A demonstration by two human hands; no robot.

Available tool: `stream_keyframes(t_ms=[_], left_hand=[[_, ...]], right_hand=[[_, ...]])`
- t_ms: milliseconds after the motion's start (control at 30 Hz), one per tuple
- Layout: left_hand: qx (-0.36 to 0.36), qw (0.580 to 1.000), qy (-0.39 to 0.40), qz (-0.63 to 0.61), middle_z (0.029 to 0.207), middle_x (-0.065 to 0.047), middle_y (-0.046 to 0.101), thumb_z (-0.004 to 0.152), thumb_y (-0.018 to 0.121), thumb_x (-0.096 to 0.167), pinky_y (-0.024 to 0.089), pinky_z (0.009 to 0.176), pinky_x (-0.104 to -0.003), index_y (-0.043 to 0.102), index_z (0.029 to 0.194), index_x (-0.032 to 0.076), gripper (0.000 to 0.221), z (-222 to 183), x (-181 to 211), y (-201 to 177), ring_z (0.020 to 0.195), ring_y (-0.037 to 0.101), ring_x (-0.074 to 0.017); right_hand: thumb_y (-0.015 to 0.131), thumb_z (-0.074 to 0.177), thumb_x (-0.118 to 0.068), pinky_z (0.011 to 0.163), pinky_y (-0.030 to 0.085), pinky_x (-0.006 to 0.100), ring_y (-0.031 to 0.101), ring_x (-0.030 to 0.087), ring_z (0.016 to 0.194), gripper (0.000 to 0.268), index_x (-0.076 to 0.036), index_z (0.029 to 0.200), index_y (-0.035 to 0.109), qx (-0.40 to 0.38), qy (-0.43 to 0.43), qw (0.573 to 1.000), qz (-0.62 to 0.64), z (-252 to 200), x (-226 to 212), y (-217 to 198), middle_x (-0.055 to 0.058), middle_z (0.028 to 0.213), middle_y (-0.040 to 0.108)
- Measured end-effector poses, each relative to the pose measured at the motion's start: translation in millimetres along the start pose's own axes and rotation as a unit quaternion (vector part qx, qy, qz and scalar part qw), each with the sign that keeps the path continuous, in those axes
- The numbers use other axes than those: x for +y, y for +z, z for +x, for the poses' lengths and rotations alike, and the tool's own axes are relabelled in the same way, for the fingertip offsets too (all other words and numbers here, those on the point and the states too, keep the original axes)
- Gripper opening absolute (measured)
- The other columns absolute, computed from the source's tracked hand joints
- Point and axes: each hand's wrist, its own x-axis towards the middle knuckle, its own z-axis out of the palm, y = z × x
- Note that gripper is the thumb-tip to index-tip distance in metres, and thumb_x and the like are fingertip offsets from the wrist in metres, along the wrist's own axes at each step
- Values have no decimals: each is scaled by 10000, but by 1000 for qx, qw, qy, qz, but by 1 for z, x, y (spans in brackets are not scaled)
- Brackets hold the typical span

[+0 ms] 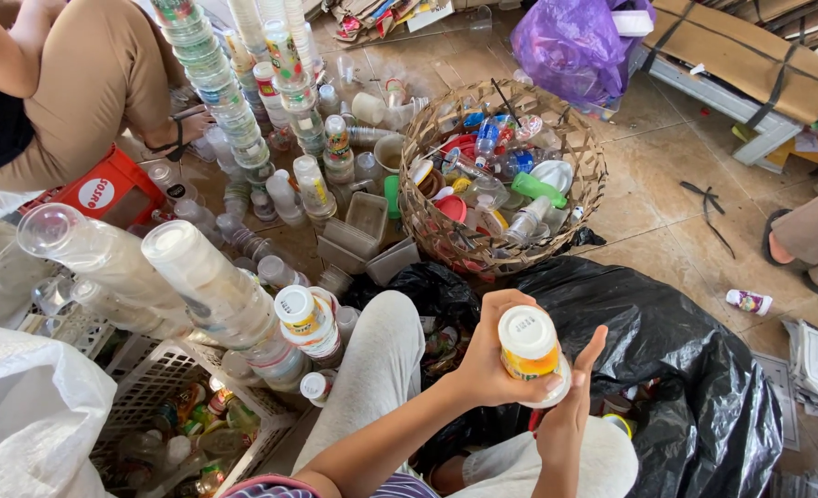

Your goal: The person sits on the floor surrounded by plastic waste and uses a red utility knife to carefully cut and peel labels off various plastic bottles. They handle several bottles, including a yellow-labeled one and a purple-labeled one, removing the paper wrappers and placing the items into a black trash bag.

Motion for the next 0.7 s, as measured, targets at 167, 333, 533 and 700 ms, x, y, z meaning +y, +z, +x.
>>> stream_keyframes(t_ms=[167,333,533,700], left_hand=[[28,983,-112,-146,1188,-166,579,852,736,50,603,802,-389,267,1457,104,768,-17,-59,-33,940,701,-291],[118,936,-276,-183,1156,-153,632,1007,621,208,617,794,-340,368,1434,81,513,-63,-141,-67,985,727,-274],[208,877,-421,-97,1307,-101,662,935,653,369,566,1017,-386,430,1425,134,587,-145,-223,-81,1171,674,-220],[242,896,-369,-49,1225,-109,631,936,564,190,476,958,-274,434,1399,60,498,-173,-242,-76,1050,604,-174]], right_hand=[[283,969,-659,447,289,202,431,96,692,895,-167,1666,15,-16,48,995,84,25,49,-9,19,1158,255],[416,1007,-584,385,213,192,328,52,453,678,-156,1530,358,-67,196,934,292,44,155,-20,-47,597,371],[627,1004,-259,400,234,233,346,73,453,257,-52,1149,675,-52,263,955,126,28,225,-30,-16,640,405],[701,950,-129,396,230,222,363,72,473,343,-45,1277,637,-68,281,955,64,8,242,-38,41,772,590]])
